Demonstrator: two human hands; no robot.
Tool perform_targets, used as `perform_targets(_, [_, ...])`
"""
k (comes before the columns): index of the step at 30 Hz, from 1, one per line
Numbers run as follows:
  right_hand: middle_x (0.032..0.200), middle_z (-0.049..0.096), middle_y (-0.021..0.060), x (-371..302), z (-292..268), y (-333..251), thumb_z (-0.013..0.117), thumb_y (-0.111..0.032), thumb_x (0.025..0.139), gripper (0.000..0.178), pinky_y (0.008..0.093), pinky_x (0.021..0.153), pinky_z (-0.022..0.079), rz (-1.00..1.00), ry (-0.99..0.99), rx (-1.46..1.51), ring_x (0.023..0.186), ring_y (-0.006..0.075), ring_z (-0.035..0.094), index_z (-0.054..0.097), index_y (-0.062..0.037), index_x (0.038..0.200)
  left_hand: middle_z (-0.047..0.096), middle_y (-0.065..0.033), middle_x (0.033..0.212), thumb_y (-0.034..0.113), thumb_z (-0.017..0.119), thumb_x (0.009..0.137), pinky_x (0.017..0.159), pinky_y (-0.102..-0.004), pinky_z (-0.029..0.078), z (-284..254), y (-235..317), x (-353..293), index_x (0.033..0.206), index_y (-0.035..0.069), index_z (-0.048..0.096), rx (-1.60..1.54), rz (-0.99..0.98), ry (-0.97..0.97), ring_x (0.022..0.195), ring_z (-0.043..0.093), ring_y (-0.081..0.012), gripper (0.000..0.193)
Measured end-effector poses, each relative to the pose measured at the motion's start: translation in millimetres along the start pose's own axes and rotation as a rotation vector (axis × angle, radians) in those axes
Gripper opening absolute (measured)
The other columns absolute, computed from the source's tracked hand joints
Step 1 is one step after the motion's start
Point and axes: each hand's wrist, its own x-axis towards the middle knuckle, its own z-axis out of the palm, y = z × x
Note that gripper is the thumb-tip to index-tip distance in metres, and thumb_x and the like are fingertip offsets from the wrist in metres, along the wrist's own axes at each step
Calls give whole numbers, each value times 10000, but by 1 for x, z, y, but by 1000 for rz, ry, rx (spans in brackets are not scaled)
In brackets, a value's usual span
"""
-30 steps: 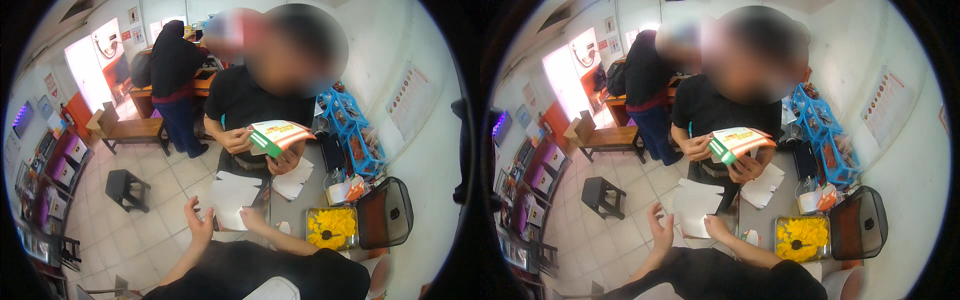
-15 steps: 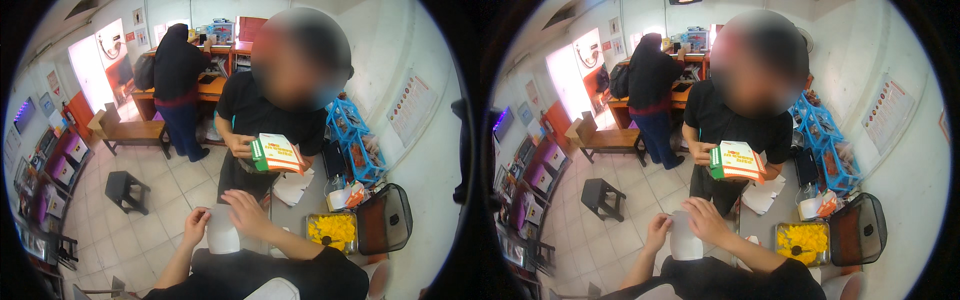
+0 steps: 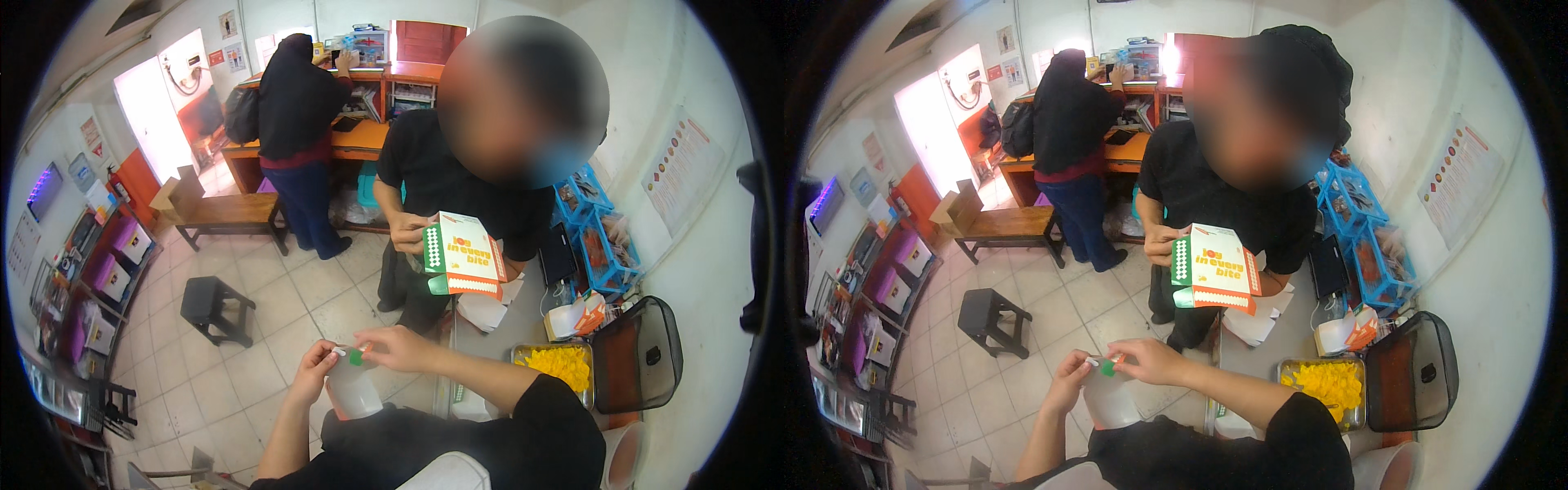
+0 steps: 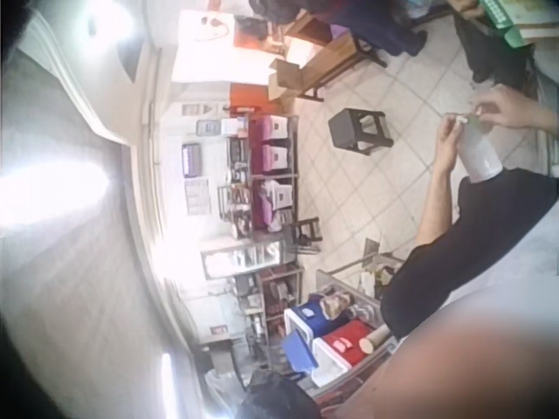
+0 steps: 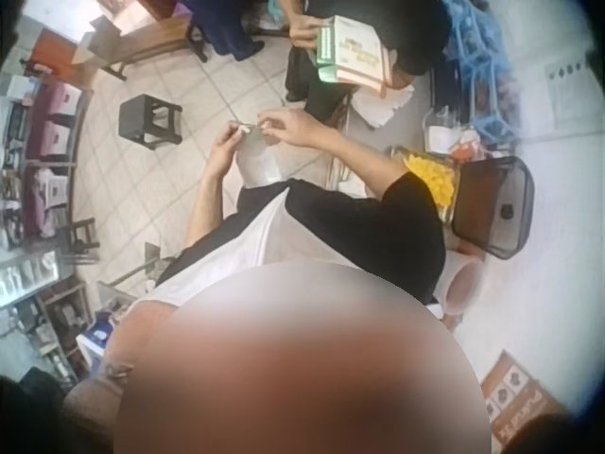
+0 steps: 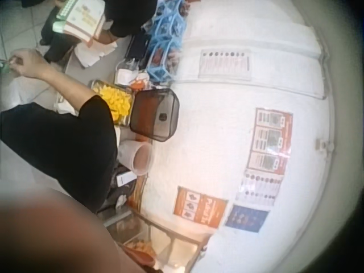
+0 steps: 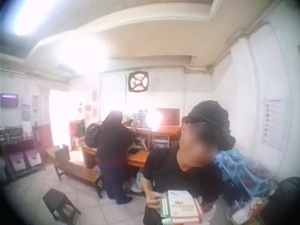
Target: The person repeatedly folds flat paperboard pieces into small rectangular boxes by hand. They fold the side flaps and tuck the tabs to form the box shape, then place the finished boxes on the counter. The process is repeated multiple times with similar box blanks.
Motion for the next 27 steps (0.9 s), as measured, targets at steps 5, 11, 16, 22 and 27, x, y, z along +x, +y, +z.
perform_targets(5, [1071,772,174,2,-2,19,697,-249,974,262,435,928,570,144,-164,-56,1053,351,731,771,-90,1168,703,-41,1152,136,620,1064,871,-300,501,15,7,-3,1106,63,624,118,66,-93,1009,606,-115,84])
perform_targets(11, [1040,767,143,3,-1,30,727,-237,941,234,505,1024,492,-128,-34,-266,982,327,730,773,-113,1135,706,-51,1159,118,624,1063,886,-298,501,29,10,-2,1100,39,624,172,100,-84,1001,607,-112,88])
perform_targets(16, [1034,754,114,2,15,19,765,-189,932,250,481,963,529,33,566,-507,965,282,723,722,-70,1148,726,-37,1037,150,669,1045,801,-301,503,33,-8,14,1083,62,646,-89,31,49,885,630,-122,99])
perform_targets(22, [1035,755,87,-5,29,43,745,-117,980,221,305,776,572,572,323,680,944,165,721,691,3,1157,685,3,928,139,731,1010,753,-266,460,43,-31,22,1081,59,668,-427,-12,101,798,586,-82,125])
perform_targets(27, [1022,751,76,-16,24,57,719,-80,998,164,262,788,552,521,342,894,903,124,709,685,23,1122,688,8,955,121,736,1003,756,-242,450,52,-41,28,1072,65,672,-489,61,103,827,569,-62,110])
